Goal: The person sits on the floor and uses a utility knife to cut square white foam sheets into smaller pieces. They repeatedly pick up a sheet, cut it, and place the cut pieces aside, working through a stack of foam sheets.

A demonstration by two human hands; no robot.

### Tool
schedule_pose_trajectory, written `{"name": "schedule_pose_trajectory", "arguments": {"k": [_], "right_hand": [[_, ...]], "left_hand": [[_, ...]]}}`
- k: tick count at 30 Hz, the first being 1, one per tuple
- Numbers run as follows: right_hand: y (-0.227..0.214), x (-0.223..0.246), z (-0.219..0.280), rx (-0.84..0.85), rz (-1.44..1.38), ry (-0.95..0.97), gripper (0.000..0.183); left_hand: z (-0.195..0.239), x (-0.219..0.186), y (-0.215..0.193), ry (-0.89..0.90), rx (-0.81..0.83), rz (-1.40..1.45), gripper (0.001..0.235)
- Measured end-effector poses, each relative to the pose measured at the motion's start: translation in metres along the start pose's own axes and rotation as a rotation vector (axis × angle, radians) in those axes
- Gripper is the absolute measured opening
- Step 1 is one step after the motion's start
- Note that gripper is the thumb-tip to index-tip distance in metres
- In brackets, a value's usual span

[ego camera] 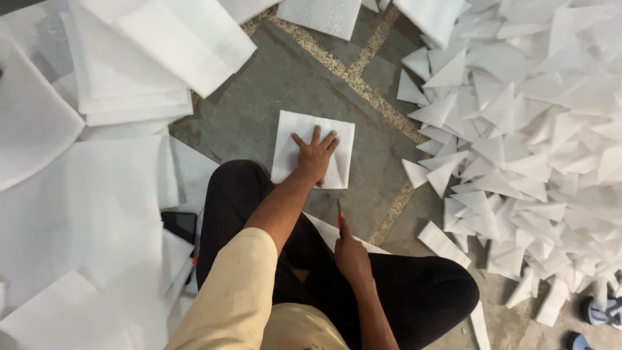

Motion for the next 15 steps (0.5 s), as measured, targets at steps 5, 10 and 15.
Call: {"name": "schedule_pose_trajectory", "arguments": {"k": [5,10,15], "right_hand": [[0.015,-0.037,-0.019,-0.416,-0.159,-0.124,0.052],[0.021,-0.076,-0.142,-0.611,-0.388,-0.222,0.036],[0.029,-0.078,-0.196,-0.392,-0.558,-0.036,0.023]], "left_hand": [[0.004,0.006,0.016,0.037,-0.073,0.084,0.132],[0.021,0.020,0.046,0.053,-0.491,0.133,0.116],[0.033,0.022,0.045,0.029,-0.158,0.204,0.112]]}}
Point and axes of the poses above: each hand's wrist, its own z-axis away from the middle knuckle, its own y-axis out of the palm, x = y × z, the point moved 2 cm from there along -z, towards the middle knuckle, and after that the axes turned 9 degrees about -y, right-handed, at the moved point
